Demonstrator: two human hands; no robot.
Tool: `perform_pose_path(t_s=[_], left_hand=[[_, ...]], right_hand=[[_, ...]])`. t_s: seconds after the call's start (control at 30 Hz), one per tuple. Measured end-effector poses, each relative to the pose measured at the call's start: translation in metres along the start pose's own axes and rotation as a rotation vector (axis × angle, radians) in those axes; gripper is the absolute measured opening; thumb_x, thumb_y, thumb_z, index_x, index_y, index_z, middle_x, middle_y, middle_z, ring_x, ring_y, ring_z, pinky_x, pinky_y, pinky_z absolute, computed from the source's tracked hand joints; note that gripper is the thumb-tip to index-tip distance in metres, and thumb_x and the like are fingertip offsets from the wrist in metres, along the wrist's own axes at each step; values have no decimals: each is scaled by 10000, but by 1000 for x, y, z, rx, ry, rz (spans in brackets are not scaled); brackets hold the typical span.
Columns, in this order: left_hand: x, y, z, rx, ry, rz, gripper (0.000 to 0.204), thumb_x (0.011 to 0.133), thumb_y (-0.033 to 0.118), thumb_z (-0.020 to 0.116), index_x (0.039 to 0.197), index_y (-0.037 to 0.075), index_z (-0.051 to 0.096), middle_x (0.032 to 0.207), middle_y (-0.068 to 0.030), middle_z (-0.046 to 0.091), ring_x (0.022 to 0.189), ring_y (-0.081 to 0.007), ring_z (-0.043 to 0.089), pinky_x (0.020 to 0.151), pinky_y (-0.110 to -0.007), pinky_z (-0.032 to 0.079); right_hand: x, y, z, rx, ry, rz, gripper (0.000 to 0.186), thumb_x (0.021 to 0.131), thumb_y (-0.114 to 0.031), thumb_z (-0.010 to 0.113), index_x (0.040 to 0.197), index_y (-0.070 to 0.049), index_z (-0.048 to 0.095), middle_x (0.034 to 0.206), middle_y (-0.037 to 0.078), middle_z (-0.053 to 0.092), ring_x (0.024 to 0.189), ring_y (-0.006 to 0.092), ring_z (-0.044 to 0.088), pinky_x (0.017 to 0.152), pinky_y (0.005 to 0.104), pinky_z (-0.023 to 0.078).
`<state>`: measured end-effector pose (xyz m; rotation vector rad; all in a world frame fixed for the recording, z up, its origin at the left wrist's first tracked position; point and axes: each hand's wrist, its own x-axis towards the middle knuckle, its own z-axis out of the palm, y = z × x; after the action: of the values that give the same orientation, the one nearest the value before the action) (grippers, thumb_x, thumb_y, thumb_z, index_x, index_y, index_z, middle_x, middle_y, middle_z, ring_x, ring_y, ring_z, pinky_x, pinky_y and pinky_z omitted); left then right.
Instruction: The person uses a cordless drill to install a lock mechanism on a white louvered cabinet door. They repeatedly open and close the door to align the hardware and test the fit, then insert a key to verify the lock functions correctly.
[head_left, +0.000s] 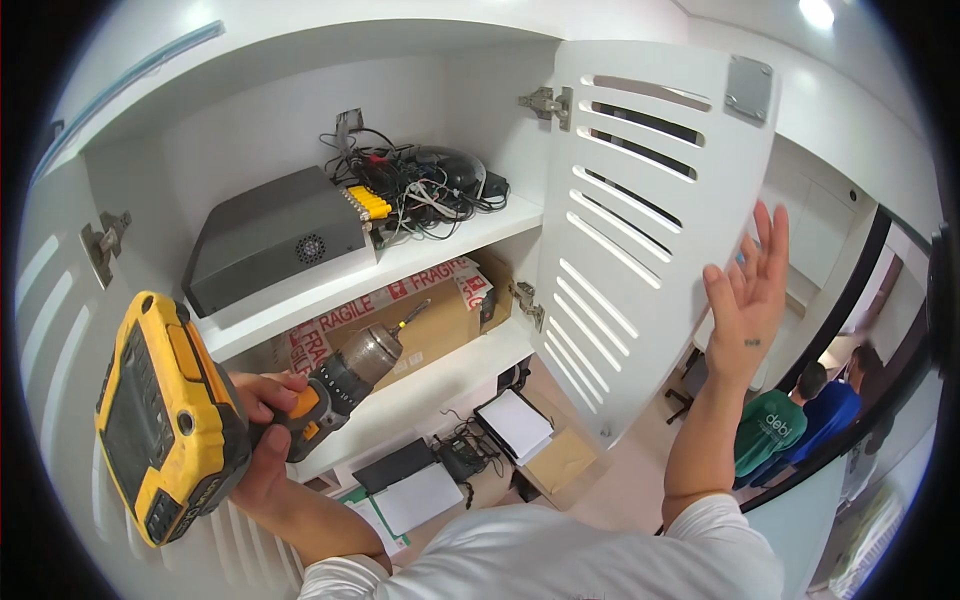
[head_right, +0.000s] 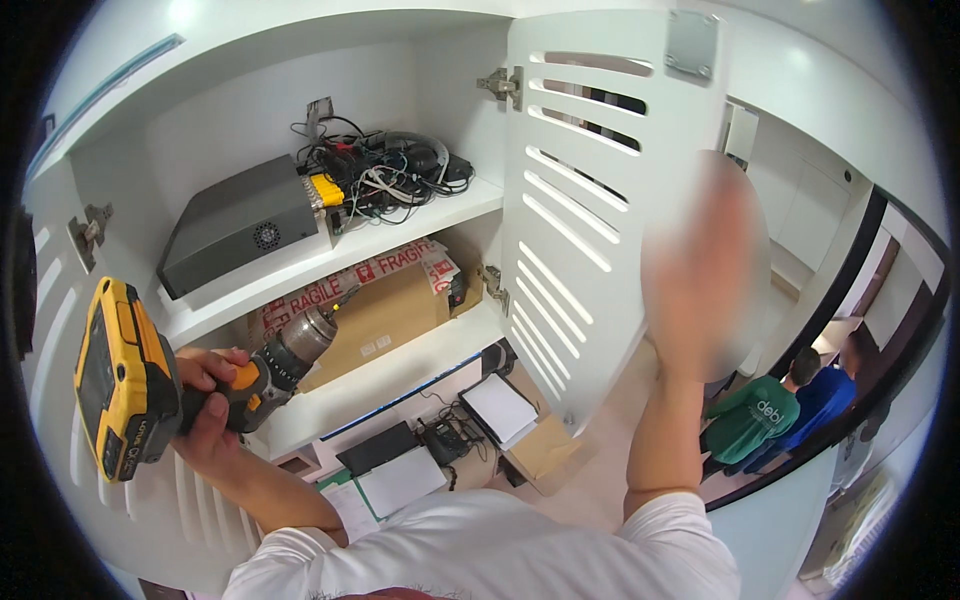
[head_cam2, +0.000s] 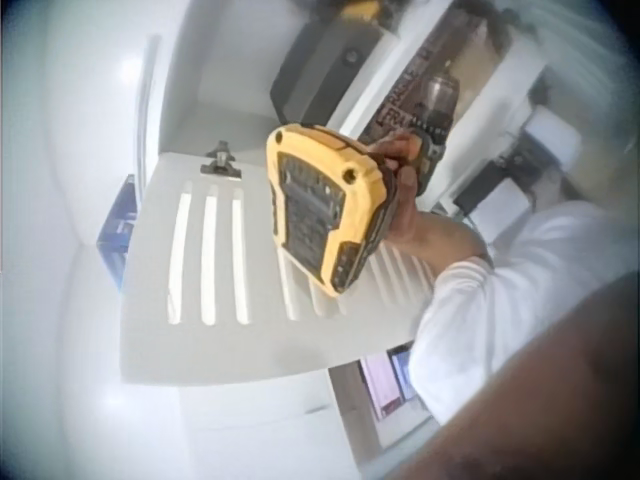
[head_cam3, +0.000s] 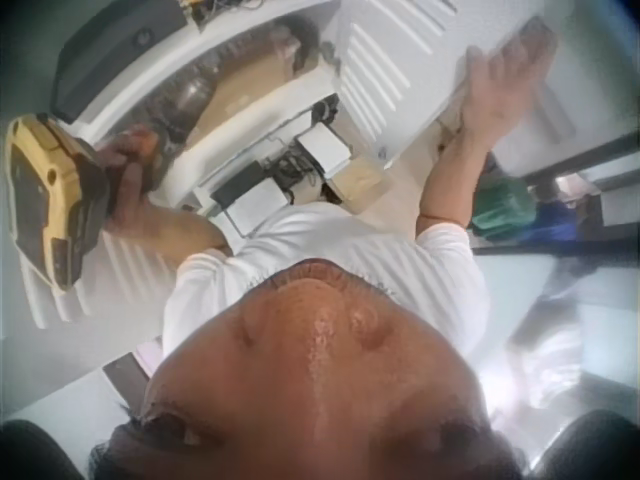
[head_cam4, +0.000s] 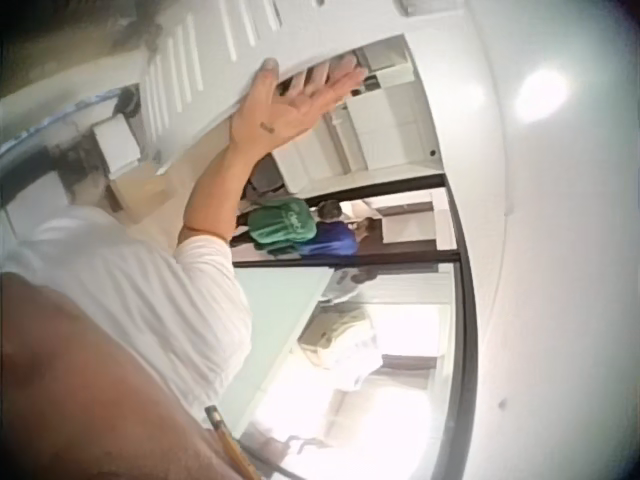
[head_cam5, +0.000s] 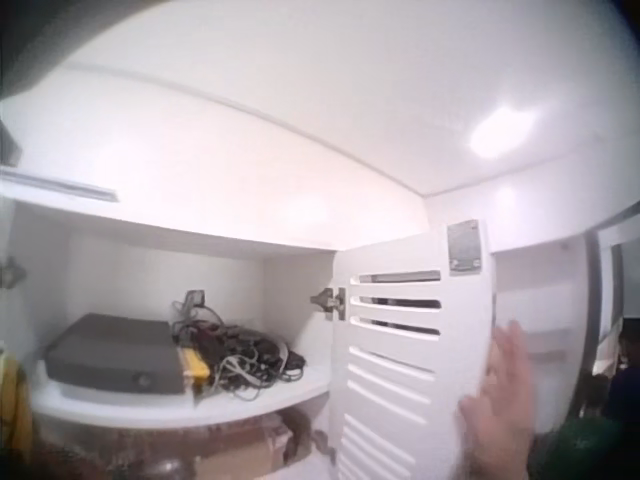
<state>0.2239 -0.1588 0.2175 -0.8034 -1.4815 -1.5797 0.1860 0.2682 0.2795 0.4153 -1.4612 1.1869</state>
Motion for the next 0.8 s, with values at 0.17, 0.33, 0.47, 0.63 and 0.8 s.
perform_pose_path(t_s=[0.17, 0.33, 0.47, 0.63, 0.8], left_hand=[[-3, -1, 3, 18, 13, 2, 319, 803, 142, 753, 1019, 24, 550, 962, -165, 620, 972, -357, 675, 977, -505, 507], [-2, -3, 0, 16, -26, -14, 305, 824, 153, 755, 1008, 30, 545, 959, -157, 617, 980, -350, 681, 986, -505, 505], [-3, -2, -4, 42, -37, -8, 308, 834, 162, 762, 1009, 31, 545, 960, -154, 619, 975, -350, 680, 981, -504, 506], [-5, -1, -4, 58, 1, 2, 319, 835, 176, 770, 1005, 32, 542, 954, -148, 619, 969, -349, 678, 972, -499, 507], [-2, 1, -1, 48, 4, -10, 331, 831, 187, 776, 1004, 30, 542, 950, -148, 620, 967, -347, 676, 973, -502, 507]], right_hand=[[-31, 29, -18, -173, 4, 86, 931, 855, -59, 739, 1624, 8, 219, 1616, 232, 344, 1445, 323, 425, 1196, 434, 323], [-42, 59, -23, -125, -52, 192, 895, 891, -50, 712, 1626, 13, 204, 1614, 225, 345, 1458, 302, 405, 1194, 384, 311], [-51, 69, -25, -204, -7, 236, 880, 906, -93, 714, 1629, -13, 219, 1615, 195, 365, 1466, 293, 400, 1207, 438, 282], [-60, 75, -34, -398, 38, 224, 793, 967, -141, 660, 1621, -1, 234, 1639, 186, 334, 1466, 276, 397, 1199, 396, 309], [-64, 96, -43, -171, 41, 287, 636, 1008, -133, 618, 1561, 40, 355, 1535, 171, 483, 1387, 249, 482, 1159, 376, 363]])
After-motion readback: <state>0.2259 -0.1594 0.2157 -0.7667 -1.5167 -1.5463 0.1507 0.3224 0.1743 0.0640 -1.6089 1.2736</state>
